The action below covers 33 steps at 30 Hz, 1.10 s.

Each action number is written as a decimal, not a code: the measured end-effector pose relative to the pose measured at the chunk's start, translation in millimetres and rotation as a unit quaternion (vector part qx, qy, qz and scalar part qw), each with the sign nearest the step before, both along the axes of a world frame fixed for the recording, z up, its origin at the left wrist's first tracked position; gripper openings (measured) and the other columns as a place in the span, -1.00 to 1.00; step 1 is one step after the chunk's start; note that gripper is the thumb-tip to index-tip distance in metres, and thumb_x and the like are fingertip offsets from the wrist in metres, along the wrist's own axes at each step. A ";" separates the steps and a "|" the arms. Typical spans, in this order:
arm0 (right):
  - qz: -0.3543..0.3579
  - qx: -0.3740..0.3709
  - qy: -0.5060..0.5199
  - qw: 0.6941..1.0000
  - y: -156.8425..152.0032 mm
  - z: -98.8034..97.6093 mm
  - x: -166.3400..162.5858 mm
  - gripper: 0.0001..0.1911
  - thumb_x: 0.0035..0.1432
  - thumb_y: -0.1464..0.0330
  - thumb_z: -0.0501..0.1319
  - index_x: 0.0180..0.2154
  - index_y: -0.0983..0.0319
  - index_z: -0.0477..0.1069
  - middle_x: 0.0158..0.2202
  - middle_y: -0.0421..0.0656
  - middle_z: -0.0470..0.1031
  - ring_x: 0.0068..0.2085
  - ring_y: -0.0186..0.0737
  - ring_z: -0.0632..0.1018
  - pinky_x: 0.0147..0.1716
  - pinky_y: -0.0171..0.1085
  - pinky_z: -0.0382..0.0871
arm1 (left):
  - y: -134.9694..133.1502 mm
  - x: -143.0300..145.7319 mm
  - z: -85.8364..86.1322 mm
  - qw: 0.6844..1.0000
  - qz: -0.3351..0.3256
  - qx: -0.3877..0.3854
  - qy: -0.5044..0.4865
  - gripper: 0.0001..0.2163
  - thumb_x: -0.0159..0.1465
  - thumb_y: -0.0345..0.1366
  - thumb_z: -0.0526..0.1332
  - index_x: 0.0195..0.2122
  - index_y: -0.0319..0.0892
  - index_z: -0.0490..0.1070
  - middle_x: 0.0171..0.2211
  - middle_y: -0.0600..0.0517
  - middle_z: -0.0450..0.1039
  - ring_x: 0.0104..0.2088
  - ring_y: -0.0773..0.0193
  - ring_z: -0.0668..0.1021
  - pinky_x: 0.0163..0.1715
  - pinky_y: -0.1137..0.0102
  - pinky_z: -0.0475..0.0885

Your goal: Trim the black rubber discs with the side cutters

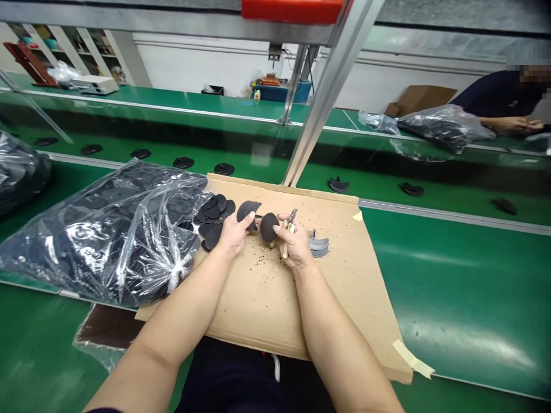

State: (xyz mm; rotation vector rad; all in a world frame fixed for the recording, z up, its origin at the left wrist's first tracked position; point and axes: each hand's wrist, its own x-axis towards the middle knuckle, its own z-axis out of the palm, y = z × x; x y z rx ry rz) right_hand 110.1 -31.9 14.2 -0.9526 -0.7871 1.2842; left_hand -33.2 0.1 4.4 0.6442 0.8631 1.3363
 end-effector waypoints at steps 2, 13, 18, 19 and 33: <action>0.008 -0.004 0.015 1.000 -3.0 -3.3 1.0 -0.51 -0.29 0.32 0.46 -0.25 0.19 0.37 -0.45 -0.33 0.37 -0.44 -0.40 0.41 -0.37 -0.35 0.34 | -4.7 3.8 -0.2 0.999 -0.045 -0.013 0.006 -0.54 -0.14 -0.18 0.53 -0.24 -0.24 0.49 -0.34 -0.04 0.56 -0.37 0.24 0.57 -0.36 0.35 0.49; -0.077 0.036 -0.082 0.993 3.2 -8.8 2.7 -0.63 -0.15 0.29 0.38 -0.25 0.20 0.37 -0.46 -0.32 0.35 -0.48 -0.42 0.35 -0.41 -0.35 0.29 | -11.2 8.0 -0.8 0.995 -0.094 0.012 0.009 -0.54 -0.08 -0.23 0.51 -0.15 -0.24 0.52 -0.18 -0.10 0.57 -0.17 0.09 0.59 -0.06 0.11 0.47; -0.061 0.045 -0.170 0.982 2.0 -14.9 2.4 -0.64 -0.10 0.26 0.36 -0.22 0.19 0.40 -0.41 -0.27 0.42 -0.42 -0.34 0.43 -0.33 -0.29 0.36 | -13.4 8.7 1.6 0.997 -0.056 0.043 0.036 -0.57 -0.15 -0.32 0.53 -0.21 -0.23 0.53 -0.20 -0.06 0.58 -0.16 0.14 0.58 0.04 0.15 0.40; -0.056 0.043 -0.182 0.981 2.2 -16.3 2.5 -0.63 -0.10 0.24 0.37 -0.21 0.19 0.40 -0.39 -0.25 0.45 -0.38 -0.31 0.46 -0.30 -0.26 0.38 | -13.9 8.9 2.6 0.997 -0.054 0.044 0.035 -0.57 -0.15 -0.33 0.54 -0.23 -0.24 0.54 -0.21 -0.05 0.58 -0.17 0.14 0.59 0.04 0.15 0.40; -0.026 0.038 -0.161 0.986 -1.9 -6.2 0.8 -0.66 -0.14 0.20 0.40 -0.35 0.22 0.38 -0.49 -0.29 0.40 -0.47 -0.36 0.37 -0.43 -0.33 0.28 | -17.2 11.7 3.8 0.994 -0.067 0.076 0.037 -0.62 -0.07 -0.26 0.50 -0.23 -0.25 0.54 -0.21 -0.07 0.58 -0.17 0.14 0.58 0.04 0.17 0.40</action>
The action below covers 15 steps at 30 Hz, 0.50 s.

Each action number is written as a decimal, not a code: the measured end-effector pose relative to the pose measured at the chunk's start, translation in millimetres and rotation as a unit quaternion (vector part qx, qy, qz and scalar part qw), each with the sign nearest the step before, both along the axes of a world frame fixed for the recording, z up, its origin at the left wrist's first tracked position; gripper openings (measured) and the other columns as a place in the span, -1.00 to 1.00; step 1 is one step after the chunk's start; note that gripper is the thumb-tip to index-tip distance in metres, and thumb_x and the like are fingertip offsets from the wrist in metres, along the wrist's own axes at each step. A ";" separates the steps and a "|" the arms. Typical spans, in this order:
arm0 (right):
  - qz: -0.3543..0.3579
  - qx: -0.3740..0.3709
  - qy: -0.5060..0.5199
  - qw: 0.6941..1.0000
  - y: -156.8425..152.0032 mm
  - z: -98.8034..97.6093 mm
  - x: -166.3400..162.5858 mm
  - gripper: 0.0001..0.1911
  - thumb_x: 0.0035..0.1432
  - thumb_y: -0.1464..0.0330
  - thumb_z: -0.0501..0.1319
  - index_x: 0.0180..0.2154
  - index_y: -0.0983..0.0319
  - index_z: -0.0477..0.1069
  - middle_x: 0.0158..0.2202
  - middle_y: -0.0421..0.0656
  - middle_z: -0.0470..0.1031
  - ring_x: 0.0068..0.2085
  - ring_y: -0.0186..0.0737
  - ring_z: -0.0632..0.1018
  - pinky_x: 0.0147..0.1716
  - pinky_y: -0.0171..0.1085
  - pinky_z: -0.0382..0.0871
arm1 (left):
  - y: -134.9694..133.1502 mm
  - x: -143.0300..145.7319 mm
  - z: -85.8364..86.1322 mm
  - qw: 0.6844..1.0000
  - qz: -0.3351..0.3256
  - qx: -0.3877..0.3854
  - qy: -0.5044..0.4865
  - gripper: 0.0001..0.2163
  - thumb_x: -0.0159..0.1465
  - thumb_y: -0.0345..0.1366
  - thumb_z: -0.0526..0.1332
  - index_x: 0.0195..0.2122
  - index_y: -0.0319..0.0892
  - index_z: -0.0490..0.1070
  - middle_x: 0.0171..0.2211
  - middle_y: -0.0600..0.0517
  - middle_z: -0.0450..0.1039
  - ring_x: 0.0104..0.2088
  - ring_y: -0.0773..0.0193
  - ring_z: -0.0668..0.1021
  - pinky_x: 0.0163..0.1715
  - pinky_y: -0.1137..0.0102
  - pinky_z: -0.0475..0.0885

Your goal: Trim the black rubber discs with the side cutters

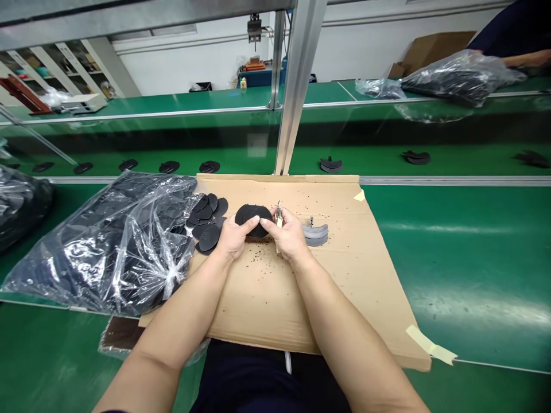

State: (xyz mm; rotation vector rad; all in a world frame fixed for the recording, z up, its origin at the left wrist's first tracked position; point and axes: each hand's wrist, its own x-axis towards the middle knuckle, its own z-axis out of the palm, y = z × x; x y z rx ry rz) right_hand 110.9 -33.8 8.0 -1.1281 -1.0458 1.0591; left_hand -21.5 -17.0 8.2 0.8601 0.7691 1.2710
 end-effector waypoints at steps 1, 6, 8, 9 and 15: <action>-0.009 0.000 -0.001 1.000 0.2 -0.5 -1.0 -0.67 -0.13 0.21 0.40 -0.36 0.22 0.38 -0.50 -0.30 0.39 -0.48 -0.36 0.36 -0.44 -0.34 0.28 | -0.1 0.8 0.9 1.000 0.003 -0.001 0.001 -0.62 -0.07 -0.25 0.50 -0.23 -0.26 0.53 -0.22 -0.07 0.57 -0.17 0.14 0.58 0.03 0.17 0.41; 0.022 0.020 0.030 0.999 -1.9 -2.3 -4.2 -0.67 -0.04 0.18 0.36 -0.27 0.21 0.42 -0.37 -0.23 0.49 -0.36 -0.30 0.46 -0.29 -0.29 0.36 | 6.9 -2.5 -0.4 0.996 -0.010 -0.066 -0.052 -0.59 -0.07 -0.29 0.51 -0.19 -0.23 0.49 -0.22 -0.04 0.55 -0.20 0.22 0.57 -0.12 0.32 0.47; 0.047 0.044 0.017 0.998 -4.3 -2.4 -3.8 -0.68 0.02 0.16 0.33 -0.22 0.20 0.44 -0.30 -0.19 0.52 -0.30 -0.26 0.49 -0.22 -0.25 0.38 | 11.6 -7.6 -2.8 0.987 -0.036 -0.136 -0.075 -0.66 0.02 -0.28 0.47 -0.20 -0.22 0.48 -0.30 0.00 0.53 -0.35 0.34 0.54 -0.37 0.48 0.45; 0.054 0.057 0.000 0.997 -5.5 -2.3 -3.3 -0.69 0.04 0.17 0.32 -0.20 0.20 0.45 -0.28 -0.18 0.53 -0.28 -0.24 0.50 -0.20 -0.23 0.39 | 13.5 -10.4 -3.7 0.980 -0.056 -0.170 -0.082 -0.71 0.06 -0.28 0.44 -0.22 -0.22 0.48 -0.35 0.01 0.51 -0.44 0.40 0.50 -0.50 0.54 0.40; 0.019 0.153 -0.162 0.975 -10.1 0.7 -1.2 -0.84 0.14 0.30 0.23 -0.21 0.18 0.44 -0.26 -0.15 0.51 -0.27 -0.20 0.51 -0.17 -0.19 0.38 | 13.4 -17.5 0.4 0.947 -0.156 -0.249 -0.129 -0.83 0.15 -0.32 0.37 -0.25 -0.25 0.50 -0.44 0.04 0.42 -0.62 0.55 0.30 -0.77 0.68 0.15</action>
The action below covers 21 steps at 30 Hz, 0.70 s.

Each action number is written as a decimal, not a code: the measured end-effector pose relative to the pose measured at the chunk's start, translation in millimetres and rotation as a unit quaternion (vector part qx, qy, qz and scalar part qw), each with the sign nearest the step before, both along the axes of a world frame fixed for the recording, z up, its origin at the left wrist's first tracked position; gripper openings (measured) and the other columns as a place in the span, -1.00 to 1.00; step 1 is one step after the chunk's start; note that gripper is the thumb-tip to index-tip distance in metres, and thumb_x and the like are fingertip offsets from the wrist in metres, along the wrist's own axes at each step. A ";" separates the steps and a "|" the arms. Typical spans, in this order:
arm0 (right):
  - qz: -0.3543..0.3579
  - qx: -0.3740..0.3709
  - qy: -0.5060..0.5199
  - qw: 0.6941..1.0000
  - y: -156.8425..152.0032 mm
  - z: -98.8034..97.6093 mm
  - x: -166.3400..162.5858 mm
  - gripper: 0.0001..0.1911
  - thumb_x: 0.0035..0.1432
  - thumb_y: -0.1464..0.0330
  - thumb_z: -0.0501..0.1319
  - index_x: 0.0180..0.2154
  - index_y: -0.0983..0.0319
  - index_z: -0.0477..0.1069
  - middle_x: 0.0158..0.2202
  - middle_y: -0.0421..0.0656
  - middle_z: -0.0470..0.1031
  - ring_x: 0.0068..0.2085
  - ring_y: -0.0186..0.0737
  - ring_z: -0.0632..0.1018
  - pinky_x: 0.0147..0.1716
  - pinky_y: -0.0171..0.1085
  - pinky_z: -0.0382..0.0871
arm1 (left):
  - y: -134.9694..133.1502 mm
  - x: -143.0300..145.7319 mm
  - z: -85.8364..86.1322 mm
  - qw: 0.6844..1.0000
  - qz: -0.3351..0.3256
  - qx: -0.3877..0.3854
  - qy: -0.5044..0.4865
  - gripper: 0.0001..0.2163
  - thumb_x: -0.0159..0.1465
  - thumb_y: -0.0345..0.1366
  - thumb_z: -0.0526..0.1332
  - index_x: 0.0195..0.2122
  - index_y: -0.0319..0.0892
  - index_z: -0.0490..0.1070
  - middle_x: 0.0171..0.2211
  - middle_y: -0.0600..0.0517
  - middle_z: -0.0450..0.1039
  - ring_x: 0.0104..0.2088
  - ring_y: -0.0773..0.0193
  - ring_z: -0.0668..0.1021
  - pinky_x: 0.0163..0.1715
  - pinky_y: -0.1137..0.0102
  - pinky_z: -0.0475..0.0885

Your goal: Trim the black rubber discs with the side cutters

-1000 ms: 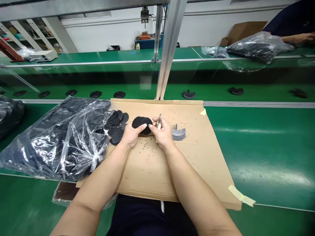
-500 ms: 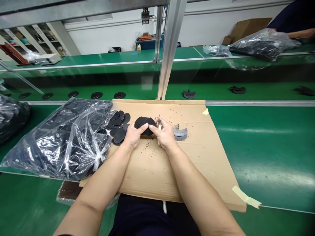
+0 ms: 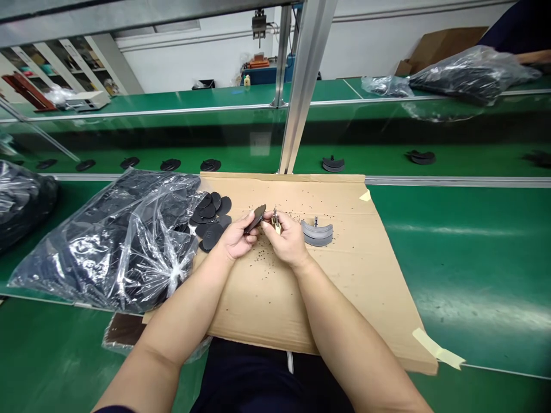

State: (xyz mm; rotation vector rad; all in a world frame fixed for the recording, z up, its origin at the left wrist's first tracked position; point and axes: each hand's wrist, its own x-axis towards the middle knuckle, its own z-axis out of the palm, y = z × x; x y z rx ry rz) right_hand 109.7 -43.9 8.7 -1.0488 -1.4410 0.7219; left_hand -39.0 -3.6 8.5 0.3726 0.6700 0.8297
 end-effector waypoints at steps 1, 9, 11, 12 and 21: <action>-0.005 0.017 -0.018 1.000 -0.5 1.2 -0.1 -0.86 0.15 0.31 0.22 -0.22 0.18 0.45 -0.25 -0.14 0.51 -0.26 -0.20 0.51 -0.16 -0.18 0.38 | -1.1 0.5 1.6 1.000 -0.007 -0.002 -0.005 -0.83 0.16 -0.31 0.37 -0.25 -0.25 0.50 -0.45 0.04 0.40 -0.63 0.56 0.29 -0.78 0.69 0.15; -0.052 0.033 -0.001 0.998 -6.0 9.0 -7.0 -0.88 0.13 0.30 0.22 -0.26 0.16 0.47 -0.24 -0.11 0.51 -0.19 -0.14 0.50 -0.09 -0.16 0.35 | -4.1 4.5 2.7 0.998 0.026 0.053 0.006 -0.68 0.02 -0.26 0.47 -0.24 -0.18 0.45 -0.44 0.11 0.39 -0.60 0.55 0.34 -0.72 0.66 0.18; -0.055 -0.012 0.047 0.997 -5.4 8.4 -6.8 -0.86 0.11 0.26 0.25 -0.29 0.17 0.47 -0.32 -0.15 0.50 -0.28 -0.19 0.49 -0.17 -0.19 0.37 | -2.9 2.6 1.7 0.988 0.087 0.127 0.016 -0.63 -0.07 -0.28 0.52 -0.26 -0.14 0.45 -0.38 0.11 0.43 -0.45 0.46 0.46 -0.52 0.59 0.37; -0.048 -0.050 0.086 0.994 -4.4 7.8 -6.0 -0.83 0.10 0.23 0.26 -0.29 0.18 0.47 -0.38 -0.18 0.48 -0.34 -0.23 0.48 -0.24 -0.21 0.37 | -2.2 1.0 1.4 0.978 0.120 0.170 0.026 -0.62 -0.13 -0.31 0.53 -0.30 -0.13 0.44 -0.34 0.11 0.45 -0.35 0.41 0.50 -0.39 0.53 0.43; 0.103 -0.299 0.381 0.869 6.3 5.5 5.2 -0.65 -0.13 0.26 0.36 -0.24 0.24 0.48 -0.57 -0.28 0.39 -0.56 -0.36 0.39 -0.54 -0.33 0.33 | -2.0 -9.4 -6.4 0.881 0.162 0.407 0.180 -0.76 -0.16 -0.39 0.52 -0.54 -0.19 0.46 -0.27 0.01 0.46 -0.21 0.27 0.52 -0.08 0.30 0.42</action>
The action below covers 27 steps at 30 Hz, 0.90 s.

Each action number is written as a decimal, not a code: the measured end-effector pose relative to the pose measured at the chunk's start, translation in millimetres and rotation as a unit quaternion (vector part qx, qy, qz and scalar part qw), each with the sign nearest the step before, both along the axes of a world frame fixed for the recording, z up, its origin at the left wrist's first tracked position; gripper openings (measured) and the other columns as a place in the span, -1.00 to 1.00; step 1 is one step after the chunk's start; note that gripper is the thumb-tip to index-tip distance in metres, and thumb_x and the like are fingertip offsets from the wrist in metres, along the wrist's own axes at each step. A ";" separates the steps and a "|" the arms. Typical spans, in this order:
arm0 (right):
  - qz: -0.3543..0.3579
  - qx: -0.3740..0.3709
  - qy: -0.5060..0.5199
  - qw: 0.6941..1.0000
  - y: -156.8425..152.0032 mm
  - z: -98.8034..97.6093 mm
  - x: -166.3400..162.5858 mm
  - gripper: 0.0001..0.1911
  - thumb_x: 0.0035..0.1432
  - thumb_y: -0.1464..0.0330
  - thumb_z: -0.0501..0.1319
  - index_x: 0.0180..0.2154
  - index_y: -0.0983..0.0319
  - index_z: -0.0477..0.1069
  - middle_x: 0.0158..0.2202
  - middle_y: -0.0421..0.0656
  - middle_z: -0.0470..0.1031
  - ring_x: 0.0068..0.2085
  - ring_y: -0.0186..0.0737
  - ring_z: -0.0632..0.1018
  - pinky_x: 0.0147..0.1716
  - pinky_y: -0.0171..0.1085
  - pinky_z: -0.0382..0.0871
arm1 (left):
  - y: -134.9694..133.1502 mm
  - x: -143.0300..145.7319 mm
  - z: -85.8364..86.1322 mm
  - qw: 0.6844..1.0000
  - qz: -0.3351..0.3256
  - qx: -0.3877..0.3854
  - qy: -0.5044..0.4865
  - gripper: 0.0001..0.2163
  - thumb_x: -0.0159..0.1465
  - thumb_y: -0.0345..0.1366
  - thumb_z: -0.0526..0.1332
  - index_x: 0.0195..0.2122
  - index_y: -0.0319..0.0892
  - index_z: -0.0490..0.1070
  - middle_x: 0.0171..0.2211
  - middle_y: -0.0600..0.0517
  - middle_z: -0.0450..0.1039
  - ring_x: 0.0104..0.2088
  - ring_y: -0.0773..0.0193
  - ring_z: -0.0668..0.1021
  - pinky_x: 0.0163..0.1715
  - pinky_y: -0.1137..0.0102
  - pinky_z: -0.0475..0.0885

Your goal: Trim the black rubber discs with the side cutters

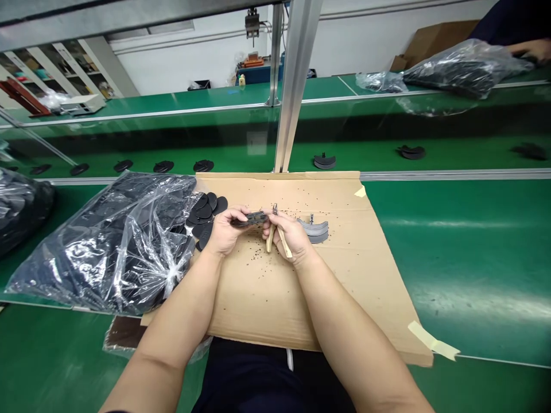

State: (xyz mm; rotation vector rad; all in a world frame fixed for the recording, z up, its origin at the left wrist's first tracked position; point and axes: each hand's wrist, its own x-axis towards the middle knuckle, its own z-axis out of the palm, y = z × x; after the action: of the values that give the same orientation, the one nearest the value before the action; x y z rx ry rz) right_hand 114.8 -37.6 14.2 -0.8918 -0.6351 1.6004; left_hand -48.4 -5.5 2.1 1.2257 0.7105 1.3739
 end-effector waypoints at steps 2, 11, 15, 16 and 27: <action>0.015 -0.007 0.020 1.000 0.2 0.5 0.7 -0.69 -0.15 0.31 0.35 -0.28 0.25 0.48 -0.59 -0.26 0.40 -0.57 -0.36 0.39 -0.55 -0.33 0.34 | -0.8 0.1 -1.6 1.000 -0.010 0.013 0.022 -0.79 -0.13 -0.37 0.51 -0.53 -0.19 0.49 -0.27 -0.01 0.46 -0.21 0.24 0.53 -0.07 0.27 0.43; -0.015 -0.023 -0.005 1.000 2.5 -1.9 0.3 -0.80 -0.20 0.39 0.30 -0.40 0.25 0.44 -0.60 -0.29 0.37 -0.62 -0.40 0.32 -0.61 -0.34 0.29 | -5.1 4.8 2.9 0.998 0.008 -0.002 0.062 -0.75 -0.18 -0.27 0.55 -0.59 -0.19 0.50 -0.29 -0.05 0.47 -0.24 0.23 0.53 -0.05 0.25 0.43; -0.029 -0.036 -0.023 0.999 3.4 -2.6 0.2 -0.82 -0.19 0.41 0.27 -0.41 0.25 0.43 -0.60 -0.29 0.37 -0.64 -0.42 0.31 -0.62 -0.35 0.26 | -4.9 4.4 0.9 0.998 -0.002 0.006 0.068 -0.77 -0.14 -0.27 0.53 -0.59 -0.18 0.50 -0.28 -0.05 0.48 -0.22 0.23 0.54 -0.05 0.26 0.42; -0.032 -0.042 -0.021 0.998 3.4 -2.5 0.0 -0.83 -0.19 0.42 0.27 -0.41 0.25 0.43 -0.60 -0.29 0.37 -0.64 -0.42 0.30 -0.62 -0.36 0.26 | -4.7 4.0 0.3 0.997 -0.004 0.011 0.073 -0.78 -0.12 -0.27 0.52 -0.59 -0.18 0.50 -0.28 -0.06 0.49 -0.22 0.22 0.54 -0.05 0.26 0.42; -0.159 0.011 0.015 0.987 5.7 -7.7 -10.1 -0.66 -0.15 0.24 0.35 -0.28 0.24 0.48 -0.53 -0.29 0.39 -0.51 -0.40 0.39 -0.51 -0.37 0.32 | 17.3 21.6 1.6 0.963 0.262 -0.054 0.033 -0.70 -0.02 -0.28 0.44 -0.24 -0.17 0.50 -0.27 0.01 0.54 -0.22 0.17 0.57 -0.05 0.23 0.43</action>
State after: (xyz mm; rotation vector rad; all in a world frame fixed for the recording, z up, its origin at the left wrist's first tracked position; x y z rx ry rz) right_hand 104.7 -31.9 6.5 -0.9020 -0.4614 1.3153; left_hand -26.8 11.8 3.7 1.0372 1.2014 1.6977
